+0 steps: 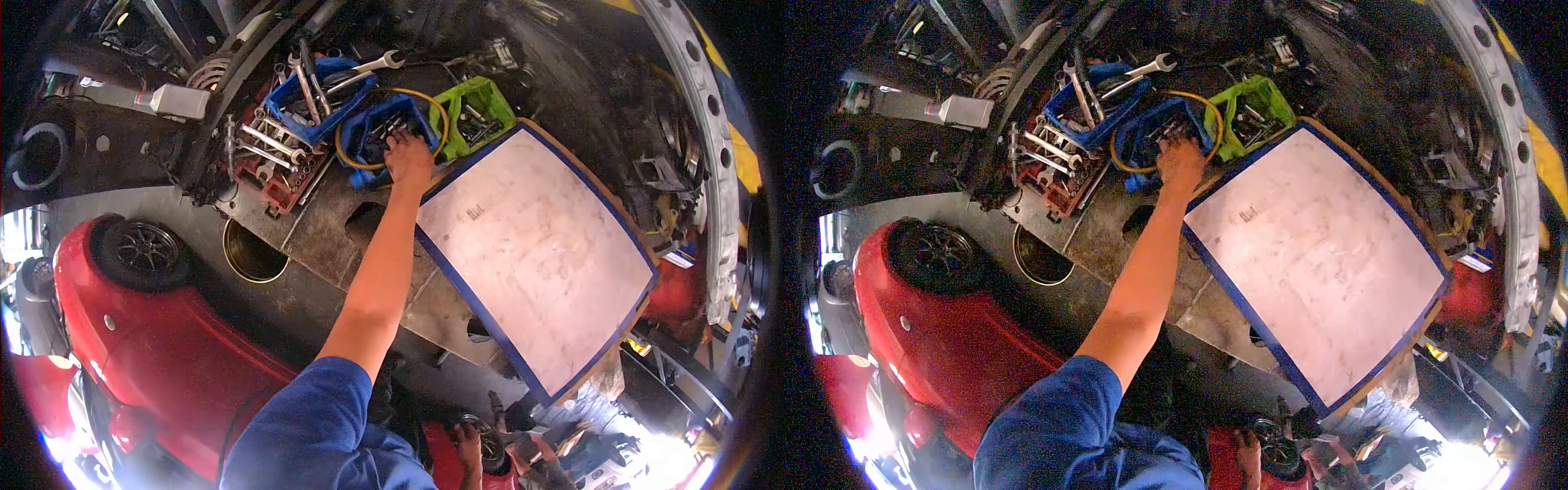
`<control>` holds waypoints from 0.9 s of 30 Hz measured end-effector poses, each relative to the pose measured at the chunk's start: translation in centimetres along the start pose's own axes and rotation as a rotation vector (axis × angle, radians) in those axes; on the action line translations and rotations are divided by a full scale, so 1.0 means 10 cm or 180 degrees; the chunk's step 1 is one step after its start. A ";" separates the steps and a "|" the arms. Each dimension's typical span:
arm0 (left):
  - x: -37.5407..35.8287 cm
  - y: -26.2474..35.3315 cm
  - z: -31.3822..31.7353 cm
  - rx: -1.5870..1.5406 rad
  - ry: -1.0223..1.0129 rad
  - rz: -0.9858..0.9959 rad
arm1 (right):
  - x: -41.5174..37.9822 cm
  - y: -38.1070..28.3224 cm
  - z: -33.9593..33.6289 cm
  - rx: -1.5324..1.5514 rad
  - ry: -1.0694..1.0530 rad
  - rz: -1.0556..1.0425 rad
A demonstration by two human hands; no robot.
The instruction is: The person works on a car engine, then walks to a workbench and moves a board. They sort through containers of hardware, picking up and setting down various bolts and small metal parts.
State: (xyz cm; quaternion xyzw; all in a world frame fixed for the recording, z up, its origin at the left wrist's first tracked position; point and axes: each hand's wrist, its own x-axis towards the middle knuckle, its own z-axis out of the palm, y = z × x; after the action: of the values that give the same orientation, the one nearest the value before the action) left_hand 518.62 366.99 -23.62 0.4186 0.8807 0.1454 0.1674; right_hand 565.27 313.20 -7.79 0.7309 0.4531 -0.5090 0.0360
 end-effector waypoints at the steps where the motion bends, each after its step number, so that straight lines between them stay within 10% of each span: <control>1: 0.00 0.01 -0.01 0.0007 -0.0027 -0.0014 | 0.02 -0.05 -0.01 -0.0045 0.0046 0.0002; 17: -0.15 -0.09 0.08 0.0455 0.0273 0.0517 | 0.14 -0.75 -0.08 0.0094 -0.0101 0.0681; 27: 0.09 -0.04 -0.08 -0.0499 0.0446 -0.0228 | 0.23 -0.64 -0.07 0.0040 -0.0084 0.0572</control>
State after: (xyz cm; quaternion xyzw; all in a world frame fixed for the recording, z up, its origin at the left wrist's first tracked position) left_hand 517.49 367.42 -23.21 0.3612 0.8906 0.2366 0.1426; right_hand 561.48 318.75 -6.64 0.7620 0.3821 -0.5161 0.0830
